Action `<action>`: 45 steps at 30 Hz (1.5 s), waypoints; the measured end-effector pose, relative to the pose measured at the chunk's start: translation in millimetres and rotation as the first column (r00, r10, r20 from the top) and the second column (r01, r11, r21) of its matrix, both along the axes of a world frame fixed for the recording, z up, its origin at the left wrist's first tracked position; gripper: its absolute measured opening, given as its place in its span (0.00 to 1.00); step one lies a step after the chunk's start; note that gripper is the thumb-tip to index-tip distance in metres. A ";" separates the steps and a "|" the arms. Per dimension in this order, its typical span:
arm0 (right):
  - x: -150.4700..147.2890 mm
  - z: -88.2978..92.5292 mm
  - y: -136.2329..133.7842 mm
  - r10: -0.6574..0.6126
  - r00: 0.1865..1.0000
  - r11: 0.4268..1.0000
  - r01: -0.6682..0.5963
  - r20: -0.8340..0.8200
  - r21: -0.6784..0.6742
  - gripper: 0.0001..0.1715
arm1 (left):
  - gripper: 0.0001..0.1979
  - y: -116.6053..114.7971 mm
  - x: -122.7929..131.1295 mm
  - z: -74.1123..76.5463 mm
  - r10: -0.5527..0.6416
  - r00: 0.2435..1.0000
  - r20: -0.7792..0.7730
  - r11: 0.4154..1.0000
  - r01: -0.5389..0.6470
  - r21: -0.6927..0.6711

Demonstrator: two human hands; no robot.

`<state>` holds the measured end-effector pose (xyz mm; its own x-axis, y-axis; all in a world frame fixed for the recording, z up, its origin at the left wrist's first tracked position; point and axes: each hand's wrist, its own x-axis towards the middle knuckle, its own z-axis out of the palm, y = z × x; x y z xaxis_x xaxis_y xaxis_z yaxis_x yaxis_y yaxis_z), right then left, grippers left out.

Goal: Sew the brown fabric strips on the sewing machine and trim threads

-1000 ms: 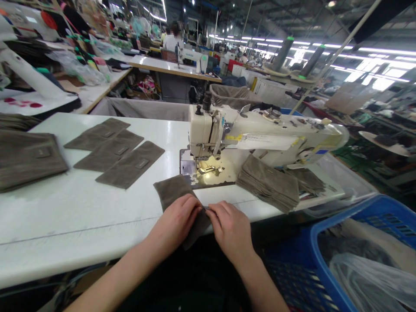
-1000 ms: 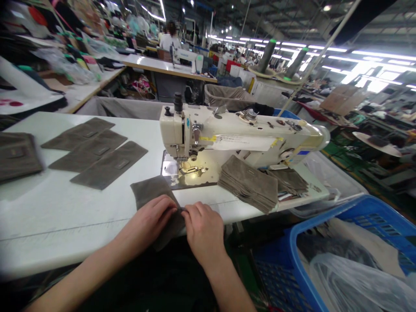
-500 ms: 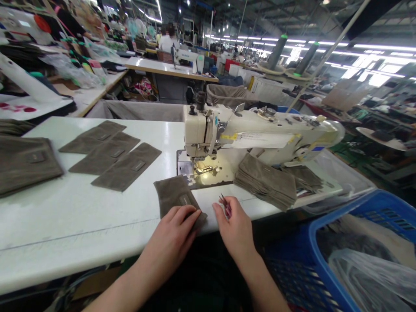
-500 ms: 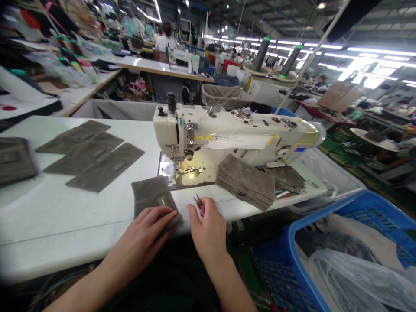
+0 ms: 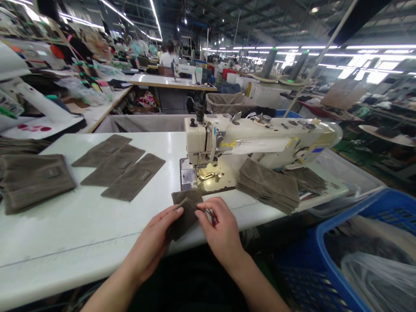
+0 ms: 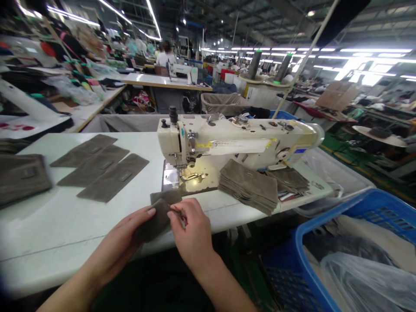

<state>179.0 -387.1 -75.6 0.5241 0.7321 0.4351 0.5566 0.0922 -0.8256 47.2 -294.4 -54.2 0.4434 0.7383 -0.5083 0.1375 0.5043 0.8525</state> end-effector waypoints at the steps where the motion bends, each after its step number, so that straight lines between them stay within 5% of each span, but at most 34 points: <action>1: 0.2 -0.6 0.9 -0.005 1.000 1.000 0.005 0.009 0.002 0.04 | 0.25 -0.5 0.3 1.1 0.016 1.000 -0.007 1.000 -0.016 -0.014; 7: 1.3 -4.5 5.3 -0.027 0.996 0.999 0.029 0.084 -0.019 0.07 | 0.23 -3.9 2.9 4.5 0.046 0.999 -0.027 0.999 -0.046 -0.023; 14: 4.7 1.0 4.2 -0.045 0.971 0.999 0.038 -0.234 -0.033 0.10 | 0.24 0.5 2.2 -0.4 0.039 0.999 0.012 0.997 -0.038 -0.062; 18: 9.7 5.2 -1.1 -0.065 0.960 0.997 0.073 -0.272 0.019 0.12 | 0.20 2.2 1.8 2.4 0.049 0.998 0.042 0.995 -0.045 -0.093; 22: 10.8 2.8 -1.4 -0.081 0.974 0.996 0.088 -0.214 0.024 0.15 | 0.17 2.9 3.3 4.5 0.051 0.993 0.103 0.991 -0.037 -0.129; 26: 5.4 -5.3 2.3 -0.020 0.999 0.998 0.022 -0.035 0.055 0.05 | 0.18 2.4 3.0 1.2 0.063 0.993 0.095 0.992 -0.052 -0.111; 31: 0.0 -11.8 6.2 -0.012 0.995 0.999 0.007 0.094 0.049 0.05 | 0.19 -0.6 1.6 0.0 0.083 0.996 0.020 0.994 -0.082 -0.072; 39: 4.9 -11.6 6.0 -0.159 0.981 0.987 0.160 -0.108 0.002 0.12 | 0.14 -0.8 3.5 8.0 0.107 0.992 0.073 0.986 -0.096 -0.134; 45: 2.3 -5.3 -4.6 -0.103 0.994 0.988 0.107 0.039 -0.114 0.14 | 0.07 0.8 7.3 10.1 0.160 0.960 0.230 0.971 -0.112 -0.210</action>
